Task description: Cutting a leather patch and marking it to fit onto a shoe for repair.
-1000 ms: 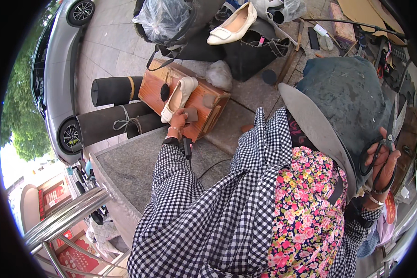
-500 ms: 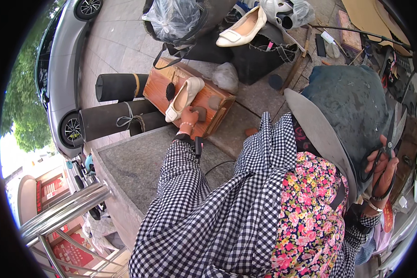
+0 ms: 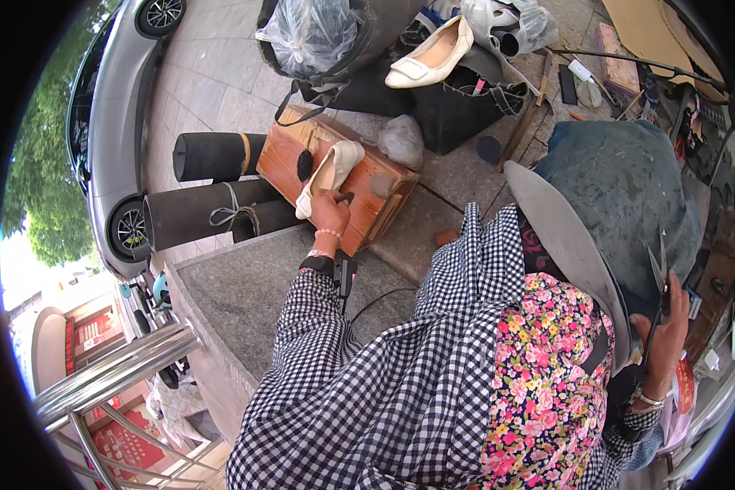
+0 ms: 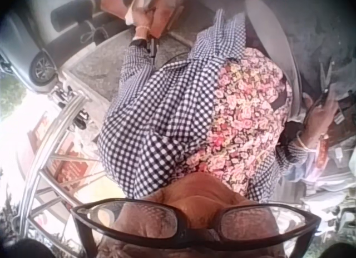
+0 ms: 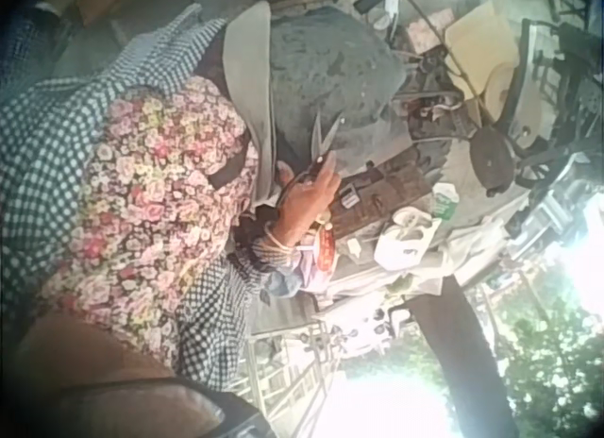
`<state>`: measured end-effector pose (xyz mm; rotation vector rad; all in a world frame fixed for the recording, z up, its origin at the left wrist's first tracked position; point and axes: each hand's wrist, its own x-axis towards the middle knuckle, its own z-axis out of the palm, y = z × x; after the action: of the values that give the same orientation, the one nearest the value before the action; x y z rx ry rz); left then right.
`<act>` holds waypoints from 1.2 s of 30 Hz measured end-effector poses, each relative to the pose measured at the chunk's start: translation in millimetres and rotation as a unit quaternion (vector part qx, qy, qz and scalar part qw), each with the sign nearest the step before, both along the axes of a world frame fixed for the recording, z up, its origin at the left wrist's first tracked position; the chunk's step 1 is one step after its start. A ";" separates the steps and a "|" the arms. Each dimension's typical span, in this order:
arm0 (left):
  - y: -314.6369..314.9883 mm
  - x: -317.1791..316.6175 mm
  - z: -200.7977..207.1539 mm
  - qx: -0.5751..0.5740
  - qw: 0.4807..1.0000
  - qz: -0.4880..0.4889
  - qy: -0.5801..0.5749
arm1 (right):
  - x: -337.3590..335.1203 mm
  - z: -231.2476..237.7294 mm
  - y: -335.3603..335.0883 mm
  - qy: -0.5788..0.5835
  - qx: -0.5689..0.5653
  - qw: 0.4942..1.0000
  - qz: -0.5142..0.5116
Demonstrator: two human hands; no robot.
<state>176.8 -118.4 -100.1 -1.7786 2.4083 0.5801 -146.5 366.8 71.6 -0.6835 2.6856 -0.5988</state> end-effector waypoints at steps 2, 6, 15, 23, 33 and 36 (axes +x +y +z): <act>-2.2 -5.7 5.2 -0.249 0.951 -0.184 -0.002 | -2.2 9.3 -4.1 -0.005 0.008 1.000 0.014; -15.4 -38.1 -9.5 -0.098 0.981 -0.134 0.103 | 8.0 27.5 -8.3 0.043 0.091 0.995 0.022; -72.6 -1.6 -30.7 0.007 0.987 -0.057 0.147 | -15.7 -6.5 -20.8 0.120 0.056 0.988 0.073; -48.2 -93.8 136.8 0.165 0.908 -0.051 0.382 | -11.8 25.5 -9.9 0.151 -0.004 0.987 0.044; 68.4 -224.8 267.5 0.266 0.731 -0.226 0.586 | -13.2 7.8 -1.2 0.092 0.092 0.977 0.169; 90.5 -259.2 294.4 0.263 0.671 -0.280 0.635 | -12.9 6.7 -4.4 0.128 0.179 0.952 0.211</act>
<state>-82.4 -27.9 194.2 -0.1424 2.5589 2.6339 -159.4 362.4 78.3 -1.2442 2.6365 0.0912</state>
